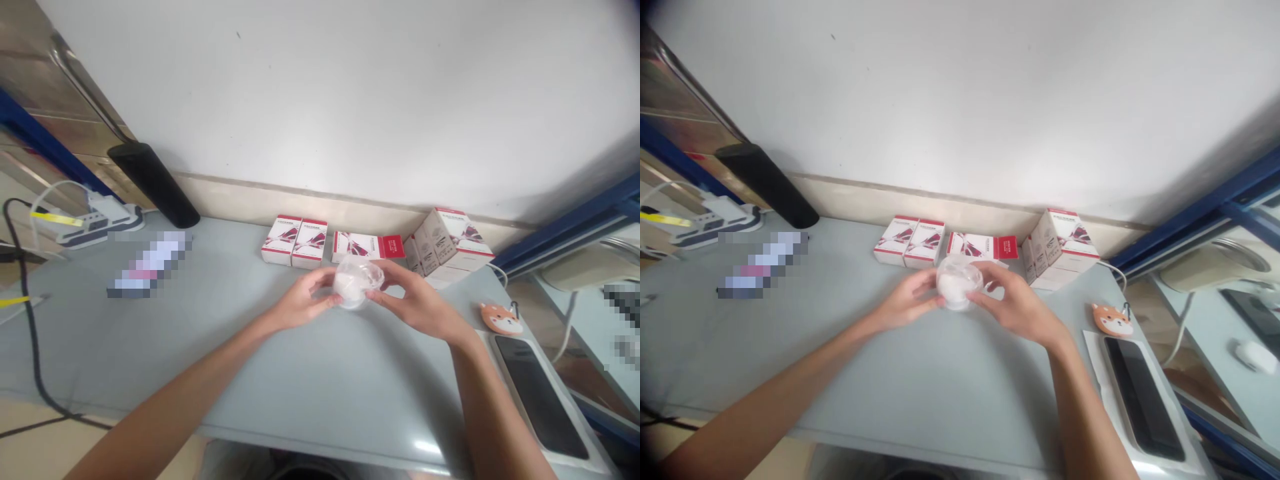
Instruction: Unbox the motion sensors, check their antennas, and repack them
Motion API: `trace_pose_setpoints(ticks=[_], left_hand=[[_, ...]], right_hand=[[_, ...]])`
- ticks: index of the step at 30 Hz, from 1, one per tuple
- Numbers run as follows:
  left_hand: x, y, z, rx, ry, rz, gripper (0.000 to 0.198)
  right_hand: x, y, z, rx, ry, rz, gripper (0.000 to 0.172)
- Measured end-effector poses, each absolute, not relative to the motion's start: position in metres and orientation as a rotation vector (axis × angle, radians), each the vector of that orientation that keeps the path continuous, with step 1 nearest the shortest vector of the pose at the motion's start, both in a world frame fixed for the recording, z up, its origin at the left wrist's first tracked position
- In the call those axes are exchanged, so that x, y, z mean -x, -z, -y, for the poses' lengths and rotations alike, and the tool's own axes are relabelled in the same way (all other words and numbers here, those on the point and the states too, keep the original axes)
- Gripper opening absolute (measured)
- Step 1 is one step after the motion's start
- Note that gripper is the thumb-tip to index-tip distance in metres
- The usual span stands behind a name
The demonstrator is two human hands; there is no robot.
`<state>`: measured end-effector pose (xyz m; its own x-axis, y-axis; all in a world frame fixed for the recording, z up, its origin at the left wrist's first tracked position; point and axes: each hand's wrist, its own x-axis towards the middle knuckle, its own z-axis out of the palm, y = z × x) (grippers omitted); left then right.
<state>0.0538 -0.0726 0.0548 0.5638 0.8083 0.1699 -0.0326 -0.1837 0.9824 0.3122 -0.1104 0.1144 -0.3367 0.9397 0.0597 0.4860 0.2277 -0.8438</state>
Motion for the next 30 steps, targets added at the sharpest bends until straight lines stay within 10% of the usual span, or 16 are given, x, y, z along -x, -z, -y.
trace_pose_setpoints(ticks=[5,17,30], left_hand=[[-0.054,-0.052,0.074,-1.553,-0.966,-0.719,0.052],[-0.057,-0.042,0.075,-1.724,-0.855,-0.797,0.066],[-0.065,-0.034,0.079,-1.777,-0.759,-0.85,0.052]], right_hand=[[-0.305,-0.103,0.111,1.285,-1.022,1.951,0.063],[-0.307,-0.105,0.106,1.232,-1.065,2.048,0.031],[-0.305,-0.089,0.102,1.273,-1.108,2.096,0.04]])
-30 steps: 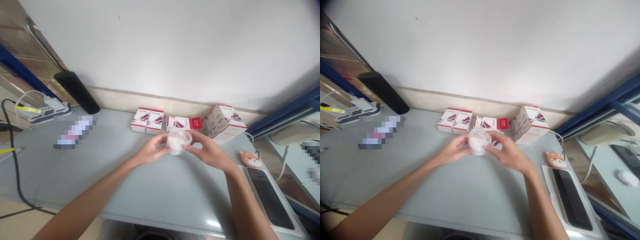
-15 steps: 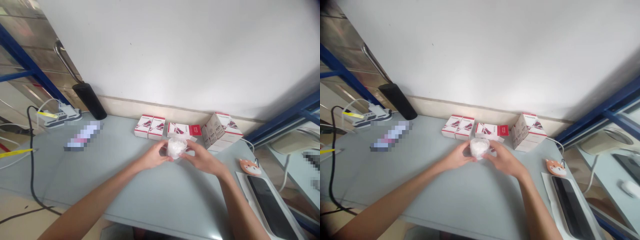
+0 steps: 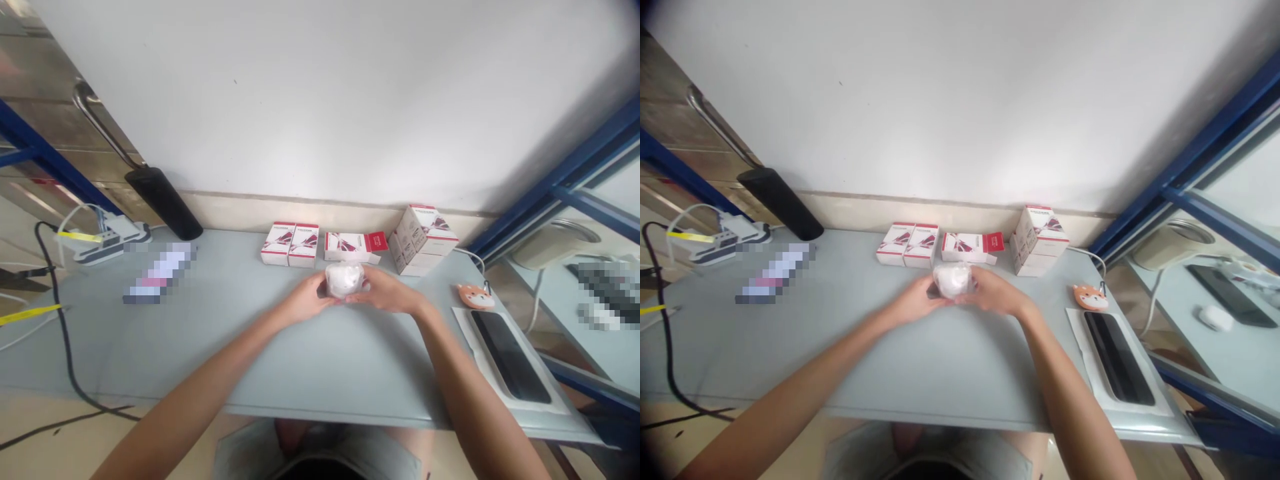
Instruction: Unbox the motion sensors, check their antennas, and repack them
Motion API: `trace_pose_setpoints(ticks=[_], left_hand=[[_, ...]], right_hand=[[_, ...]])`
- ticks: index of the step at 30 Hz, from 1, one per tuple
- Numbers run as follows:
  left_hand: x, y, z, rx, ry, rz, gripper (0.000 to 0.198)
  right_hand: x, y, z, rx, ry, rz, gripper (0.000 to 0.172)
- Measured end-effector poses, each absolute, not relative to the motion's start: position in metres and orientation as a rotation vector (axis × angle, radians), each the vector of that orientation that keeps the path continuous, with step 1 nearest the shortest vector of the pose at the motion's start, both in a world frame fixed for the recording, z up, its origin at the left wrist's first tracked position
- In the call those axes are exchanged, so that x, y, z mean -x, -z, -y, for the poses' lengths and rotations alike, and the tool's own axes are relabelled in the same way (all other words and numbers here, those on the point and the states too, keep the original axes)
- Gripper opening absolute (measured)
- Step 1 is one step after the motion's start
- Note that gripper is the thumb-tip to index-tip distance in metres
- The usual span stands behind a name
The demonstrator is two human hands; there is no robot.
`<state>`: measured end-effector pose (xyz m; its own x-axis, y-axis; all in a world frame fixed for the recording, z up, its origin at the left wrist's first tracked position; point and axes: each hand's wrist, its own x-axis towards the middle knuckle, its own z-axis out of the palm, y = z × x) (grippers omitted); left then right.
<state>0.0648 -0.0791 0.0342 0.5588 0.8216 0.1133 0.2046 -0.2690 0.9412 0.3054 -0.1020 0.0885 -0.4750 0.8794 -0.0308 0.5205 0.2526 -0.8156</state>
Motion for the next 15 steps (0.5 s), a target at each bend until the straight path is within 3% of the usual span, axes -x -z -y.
trace_pose_setpoints(ticks=[7,15], left_hand=[[-0.068,-0.04,0.09,-1.773,-0.811,-0.868,0.079],[-0.062,-0.044,0.077,-1.57,-0.759,-0.887,0.062]], right_hand=[[-0.288,-0.082,0.105,1.392,-0.972,2.158,0.033],[-0.269,-0.072,0.109,1.412,-0.852,2.192,0.023]])
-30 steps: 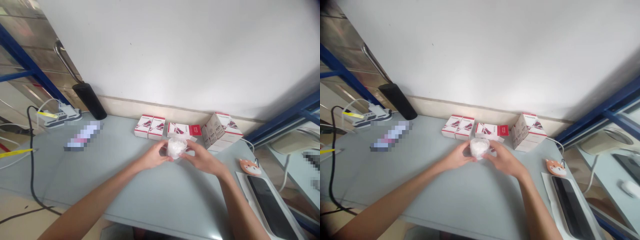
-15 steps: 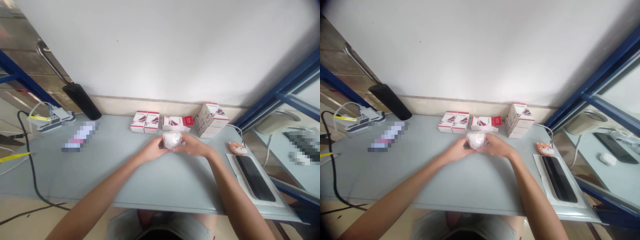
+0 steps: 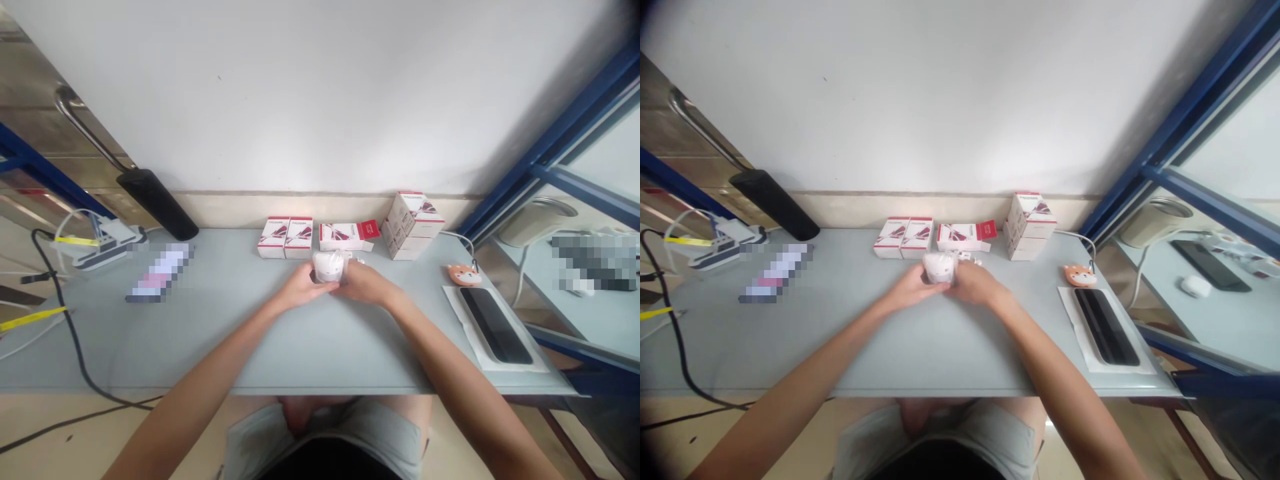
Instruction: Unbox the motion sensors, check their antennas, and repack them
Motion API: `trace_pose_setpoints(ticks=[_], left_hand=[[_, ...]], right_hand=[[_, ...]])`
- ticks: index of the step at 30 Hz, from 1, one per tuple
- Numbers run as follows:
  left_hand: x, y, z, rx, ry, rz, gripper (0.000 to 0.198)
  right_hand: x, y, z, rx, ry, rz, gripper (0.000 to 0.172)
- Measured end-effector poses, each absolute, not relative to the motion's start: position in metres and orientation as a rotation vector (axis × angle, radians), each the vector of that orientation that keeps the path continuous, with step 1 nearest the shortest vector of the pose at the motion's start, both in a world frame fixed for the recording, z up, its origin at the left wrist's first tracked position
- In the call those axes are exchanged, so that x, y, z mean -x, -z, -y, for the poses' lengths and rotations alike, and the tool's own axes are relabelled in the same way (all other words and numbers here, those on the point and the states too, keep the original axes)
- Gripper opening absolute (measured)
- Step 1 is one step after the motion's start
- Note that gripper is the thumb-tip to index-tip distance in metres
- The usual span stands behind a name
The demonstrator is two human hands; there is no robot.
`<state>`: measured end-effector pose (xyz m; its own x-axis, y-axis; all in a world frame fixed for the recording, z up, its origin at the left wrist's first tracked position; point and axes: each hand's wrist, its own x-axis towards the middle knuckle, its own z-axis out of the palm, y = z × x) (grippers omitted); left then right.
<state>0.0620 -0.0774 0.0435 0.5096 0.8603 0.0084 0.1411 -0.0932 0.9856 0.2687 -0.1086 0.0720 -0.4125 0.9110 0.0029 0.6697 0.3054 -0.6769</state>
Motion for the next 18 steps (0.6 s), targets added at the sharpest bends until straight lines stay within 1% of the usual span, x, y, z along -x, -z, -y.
trace_pose_setpoints(ticks=[3,5,9,14,16,18], left_hand=[[-0.063,-0.042,0.075,-1.429,-0.799,-0.92,0.058],[-0.064,-0.041,0.073,-1.302,-0.864,-0.924,0.055],[-0.061,-0.047,0.065,-1.01,-1.037,-0.835,0.052],[-0.054,-0.058,0.061,-0.745,-1.094,-0.728,0.042],[-0.054,-0.061,0.064,-0.684,-1.107,-0.699,0.039],[-0.057,-0.063,0.069,-0.647,-1.105,-0.678,0.041]], right_hand=[[-0.275,-0.072,0.107,1.444,-0.874,2.19,0.012],[-0.281,-0.076,0.106,1.44,-0.873,2.17,0.009],[-0.296,-0.088,0.104,1.392,-0.793,2.048,0.021],[-0.299,-0.093,0.103,1.32,-0.701,1.803,0.027],[-0.29,-0.089,0.105,1.243,-0.799,1.737,0.032],[-0.274,-0.082,0.108,1.144,-0.989,1.655,0.05]])
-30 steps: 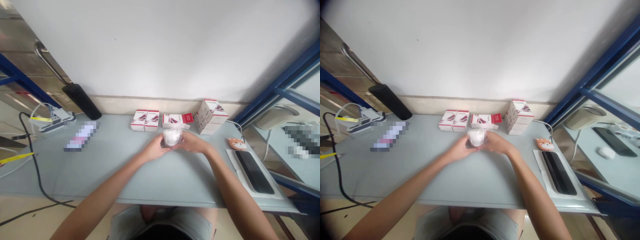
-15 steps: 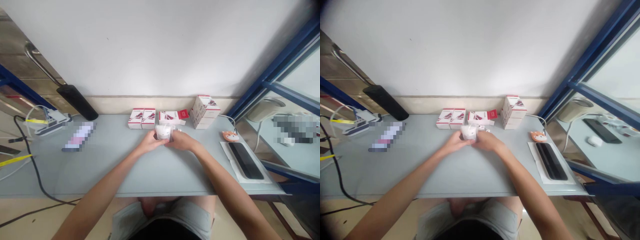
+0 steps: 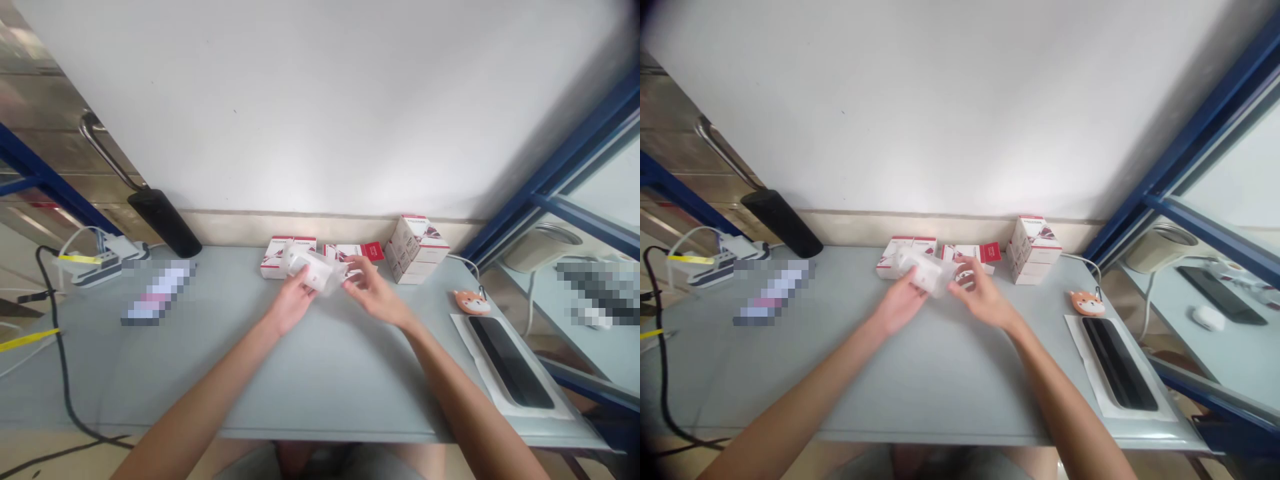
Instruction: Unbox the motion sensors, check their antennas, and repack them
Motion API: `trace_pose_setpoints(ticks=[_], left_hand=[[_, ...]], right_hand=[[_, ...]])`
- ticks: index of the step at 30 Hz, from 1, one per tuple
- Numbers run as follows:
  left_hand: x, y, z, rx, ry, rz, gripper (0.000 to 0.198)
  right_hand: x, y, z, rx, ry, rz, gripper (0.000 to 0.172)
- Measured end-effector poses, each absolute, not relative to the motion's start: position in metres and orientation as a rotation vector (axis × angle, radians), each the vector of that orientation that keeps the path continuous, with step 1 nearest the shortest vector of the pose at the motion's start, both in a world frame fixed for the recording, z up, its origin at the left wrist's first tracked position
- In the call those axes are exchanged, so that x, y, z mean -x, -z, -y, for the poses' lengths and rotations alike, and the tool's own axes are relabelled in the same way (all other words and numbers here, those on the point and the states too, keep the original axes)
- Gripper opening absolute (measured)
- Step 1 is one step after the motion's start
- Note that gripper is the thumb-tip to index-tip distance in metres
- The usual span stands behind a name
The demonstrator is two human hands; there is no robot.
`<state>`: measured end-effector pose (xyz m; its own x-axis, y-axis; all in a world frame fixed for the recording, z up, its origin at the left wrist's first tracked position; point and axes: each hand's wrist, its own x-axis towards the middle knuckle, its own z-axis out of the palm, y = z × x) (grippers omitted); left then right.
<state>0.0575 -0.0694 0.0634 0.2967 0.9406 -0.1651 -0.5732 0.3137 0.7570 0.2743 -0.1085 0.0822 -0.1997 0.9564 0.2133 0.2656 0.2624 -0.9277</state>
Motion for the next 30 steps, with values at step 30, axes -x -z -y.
trace_pose_setpoints(ticks=[30], left_hand=[[-0.059,-0.077,0.085,-1.072,-1.182,-0.831,0.103]], right_hand=[[-0.264,-0.084,0.109,0.905,-1.461,0.9,0.035]])
